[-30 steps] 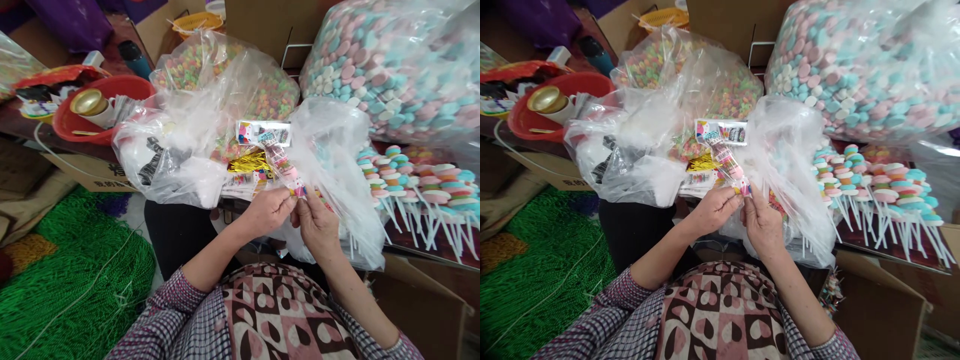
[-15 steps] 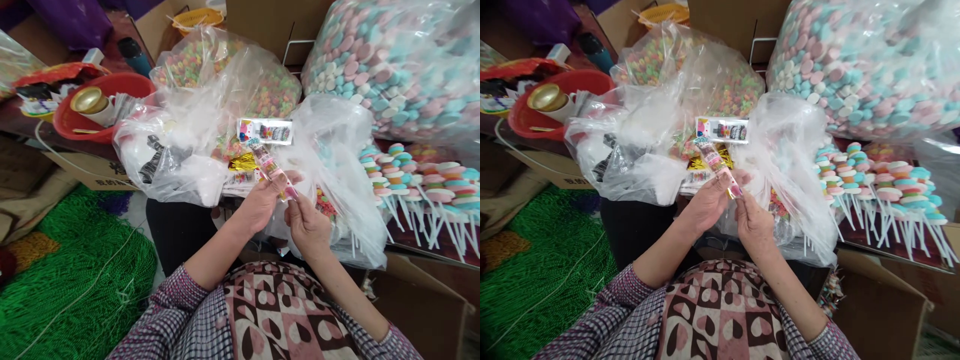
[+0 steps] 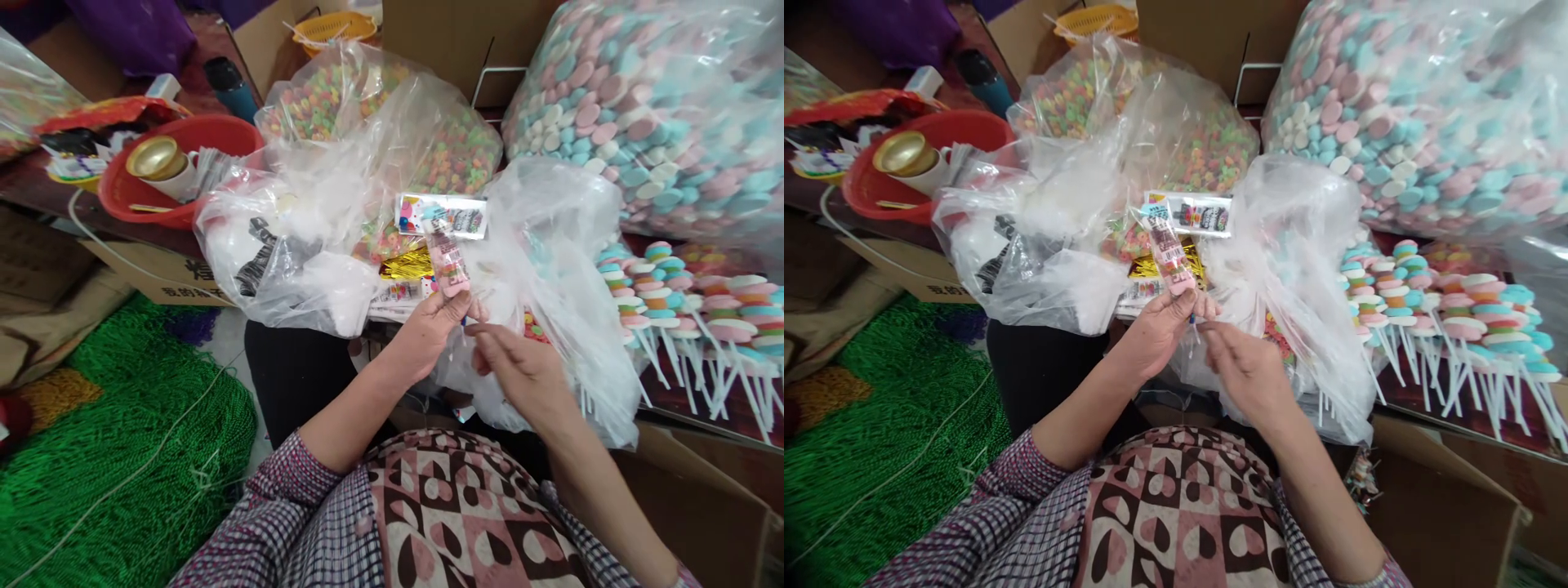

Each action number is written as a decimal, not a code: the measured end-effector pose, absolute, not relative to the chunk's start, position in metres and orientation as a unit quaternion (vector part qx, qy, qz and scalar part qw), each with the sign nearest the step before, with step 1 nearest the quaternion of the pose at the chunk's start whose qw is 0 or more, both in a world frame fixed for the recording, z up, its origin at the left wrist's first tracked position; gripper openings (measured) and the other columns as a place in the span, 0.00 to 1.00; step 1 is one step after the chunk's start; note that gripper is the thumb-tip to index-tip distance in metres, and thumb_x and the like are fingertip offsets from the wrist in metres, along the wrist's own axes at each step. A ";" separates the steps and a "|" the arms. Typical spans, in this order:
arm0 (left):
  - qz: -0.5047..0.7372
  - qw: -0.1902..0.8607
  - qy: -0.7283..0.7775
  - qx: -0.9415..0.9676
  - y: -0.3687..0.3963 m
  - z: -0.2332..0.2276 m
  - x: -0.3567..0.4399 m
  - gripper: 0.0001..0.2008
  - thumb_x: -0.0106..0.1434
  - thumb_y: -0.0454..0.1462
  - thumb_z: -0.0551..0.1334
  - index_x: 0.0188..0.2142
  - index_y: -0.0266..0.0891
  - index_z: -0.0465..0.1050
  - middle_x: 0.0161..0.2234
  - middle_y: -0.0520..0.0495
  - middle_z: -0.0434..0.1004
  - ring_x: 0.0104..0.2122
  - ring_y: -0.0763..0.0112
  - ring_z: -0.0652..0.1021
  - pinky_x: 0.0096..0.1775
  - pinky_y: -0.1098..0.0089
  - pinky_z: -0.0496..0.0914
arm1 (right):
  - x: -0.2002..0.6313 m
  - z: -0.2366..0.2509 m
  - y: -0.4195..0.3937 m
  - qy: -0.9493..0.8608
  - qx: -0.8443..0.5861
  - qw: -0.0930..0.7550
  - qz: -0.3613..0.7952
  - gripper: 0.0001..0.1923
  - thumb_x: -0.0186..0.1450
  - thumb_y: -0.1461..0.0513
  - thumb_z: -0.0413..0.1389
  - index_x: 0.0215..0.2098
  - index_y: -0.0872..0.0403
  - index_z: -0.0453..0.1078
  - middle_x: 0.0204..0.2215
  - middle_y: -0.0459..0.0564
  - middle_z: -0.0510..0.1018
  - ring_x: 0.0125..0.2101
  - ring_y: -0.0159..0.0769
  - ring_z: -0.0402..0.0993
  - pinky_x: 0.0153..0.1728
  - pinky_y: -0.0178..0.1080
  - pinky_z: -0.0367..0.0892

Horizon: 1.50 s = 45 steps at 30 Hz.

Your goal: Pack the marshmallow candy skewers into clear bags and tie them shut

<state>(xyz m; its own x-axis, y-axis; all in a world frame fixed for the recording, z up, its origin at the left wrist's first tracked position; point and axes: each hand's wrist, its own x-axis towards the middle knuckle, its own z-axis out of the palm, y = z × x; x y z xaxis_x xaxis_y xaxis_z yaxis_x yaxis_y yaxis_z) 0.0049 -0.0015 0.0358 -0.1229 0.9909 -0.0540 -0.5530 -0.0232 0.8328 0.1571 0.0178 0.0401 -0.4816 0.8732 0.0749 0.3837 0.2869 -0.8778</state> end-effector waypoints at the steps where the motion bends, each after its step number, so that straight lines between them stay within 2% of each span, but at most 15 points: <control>1: 0.639 0.597 0.367 0.317 -0.004 0.039 0.004 0.19 0.60 0.51 0.65 0.25 0.38 0.71 0.27 0.50 0.72 0.33 0.69 0.74 0.43 0.66 0.68 | 0.163 0.048 0.023 -0.715 -0.432 0.327 0.443 0.14 0.68 0.51 0.55 0.38 0.49 0.78 0.21 0.45 0.75 0.21 0.34 0.71 0.27 0.37 0.67; 4: 0.532 0.721 0.271 0.352 -0.014 0.048 0.010 0.22 0.60 0.52 0.65 0.23 0.37 0.70 0.22 0.50 0.68 0.26 0.72 0.72 0.34 0.68 0.67 | 0.175 0.070 0.035 -0.586 -0.415 0.439 0.540 0.16 0.62 0.50 0.62 0.45 0.46 0.78 0.32 0.49 0.81 0.31 0.38 0.77 0.32 0.39 0.71; 7: 0.407 0.857 0.131 0.289 -0.022 0.053 0.023 0.23 0.55 0.53 0.69 0.23 0.38 0.66 0.18 0.57 0.58 0.18 0.77 0.65 0.25 0.71 0.62 | 0.172 0.079 0.039 -0.512 -0.340 0.373 0.695 0.32 0.49 0.43 0.69 0.48 0.46 0.77 0.41 0.54 0.82 0.38 0.47 0.79 0.34 0.46 0.74; 10: 0.398 0.864 0.131 0.278 -0.025 0.053 0.026 0.24 0.53 0.55 0.69 0.25 0.40 0.63 0.18 0.60 0.55 0.15 0.81 0.58 0.22 0.73 0.58 | 0.159 0.075 0.032 -0.467 -0.337 0.324 0.750 0.30 0.46 0.44 0.71 0.44 0.45 0.77 0.33 0.51 0.82 0.31 0.47 0.80 0.32 0.50 0.76; 12: 0.443 0.800 0.224 0.338 -0.025 0.052 0.021 0.23 0.56 0.56 0.66 0.27 0.41 0.64 0.19 0.59 0.56 0.17 0.78 0.60 0.23 0.72 0.60 | 0.148 0.067 0.027 -0.460 -0.357 0.369 0.725 0.24 0.49 0.48 0.71 0.41 0.45 0.75 0.30 0.47 0.81 0.31 0.44 0.80 0.37 0.51 0.76; 15: 0.503 0.578 0.447 0.461 -0.025 0.050 0.012 0.12 0.64 0.47 0.61 0.32 0.42 0.68 0.23 0.53 0.66 0.26 0.68 0.72 0.33 0.67 0.67 | 0.135 0.058 0.021 -0.491 -0.386 0.456 0.634 0.17 0.55 0.55 0.69 0.40 0.46 0.73 0.32 0.46 0.80 0.34 0.41 0.80 0.44 0.50 0.75; 17: 0.504 0.433 0.552 0.504 -0.026 0.049 0.008 0.06 0.66 0.41 0.59 0.36 0.42 0.71 0.28 0.49 0.71 0.35 0.61 0.76 0.42 0.63 0.68 | 0.130 0.055 0.020 -0.512 -0.394 0.499 0.577 0.14 0.57 0.59 0.67 0.40 0.47 0.71 0.34 0.46 0.80 0.35 0.39 0.79 0.44 0.48 0.75; 19: 0.502 0.384 0.573 0.521 -0.028 0.049 0.004 0.06 0.66 0.40 0.57 0.36 0.42 0.72 0.31 0.47 0.73 0.38 0.59 0.76 0.44 0.62 0.68 | 0.130 0.057 0.023 -0.533 -0.387 0.502 0.560 0.13 0.58 0.61 0.66 0.40 0.47 0.72 0.34 0.46 0.80 0.34 0.38 0.79 0.40 0.46 0.76; 23: 0.501 0.558 0.445 0.489 -0.033 0.051 -0.008 0.14 0.68 0.47 0.55 0.34 0.41 0.71 0.27 0.50 0.69 0.25 0.70 0.70 0.32 0.68 0.65 | 0.133 0.067 0.036 -0.589 -0.350 0.383 0.619 0.20 0.54 0.59 0.69 0.44 0.48 0.74 0.33 0.47 0.80 0.27 0.36 0.75 0.25 0.39 0.72; 25: 0.497 0.621 0.400 0.456 -0.034 0.051 -0.012 0.17 0.68 0.50 0.54 0.35 0.41 0.70 0.23 0.54 0.63 0.20 0.74 0.64 0.27 0.70 0.62 | 0.129 0.069 0.041 -0.595 -0.349 0.370 0.622 0.19 0.52 0.59 0.70 0.41 0.50 0.75 0.29 0.45 0.79 0.23 0.32 0.72 0.21 0.36 0.68; 30: 0.532 0.388 0.583 0.476 -0.031 0.048 -0.020 0.08 0.67 0.41 0.58 0.33 0.42 0.69 0.26 0.52 0.67 0.27 0.70 0.68 0.34 0.69 0.63 | 0.098 0.067 0.049 -0.606 -0.388 0.424 0.550 0.12 0.53 0.58 0.68 0.33 0.51 0.72 0.24 0.42 0.74 0.20 0.29 0.66 0.19 0.34 0.64; 32: 0.545 0.353 0.611 0.453 -0.028 0.044 -0.028 0.07 0.66 0.40 0.60 0.32 0.41 0.69 0.25 0.53 0.67 0.27 0.71 0.68 0.34 0.70 0.63 | 0.088 0.066 0.059 -0.654 -0.379 0.375 0.537 0.12 0.57 0.55 0.66 0.33 0.52 0.73 0.23 0.43 0.74 0.21 0.30 0.67 0.20 0.35 0.65; 34: 0.600 0.388 0.585 0.384 -0.024 0.040 -0.038 0.09 0.66 0.42 0.60 0.31 0.41 0.69 0.24 0.54 0.66 0.24 0.74 0.66 0.30 0.72 0.62 | 0.079 0.063 0.076 -0.727 -0.359 0.313 0.494 0.12 0.63 0.53 0.61 0.36 0.53 0.76 0.26 0.45 0.77 0.25 0.34 0.72 0.26 0.37 0.69; 39: 0.733 0.508 0.432 0.134 -0.015 0.033 -0.059 0.16 0.64 0.48 0.63 0.29 0.39 0.65 0.16 0.62 0.52 0.15 0.82 0.57 0.22 0.77 0.57 | 0.060 0.037 0.121 -0.912 -0.360 0.112 0.159 0.12 0.67 0.65 0.52 0.38 0.53 0.80 0.40 0.53 0.82 0.42 0.43 0.77 0.45 0.43 0.69; 45: 0.762 0.519 0.381 0.063 -0.012 0.028 -0.061 0.15 0.65 0.45 0.64 0.29 0.37 0.65 0.15 0.62 0.53 0.13 0.83 0.59 0.21 0.78 0.60 | 0.048 0.016 0.126 -0.930 -0.354 0.031 0.093 0.13 0.66 0.67 0.51 0.35 0.57 0.80 0.39 0.59 0.82 0.42 0.45 0.75 0.42 0.40 0.65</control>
<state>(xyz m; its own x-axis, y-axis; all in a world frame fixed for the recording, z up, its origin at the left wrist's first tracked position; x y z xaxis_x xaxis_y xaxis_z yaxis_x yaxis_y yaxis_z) -0.0609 -0.0123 0.0279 -0.4535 0.8395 -0.2995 -0.7432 -0.1707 0.6469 0.0476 0.1256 0.0164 -0.7477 0.6640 -0.0084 0.6524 0.7321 -0.1958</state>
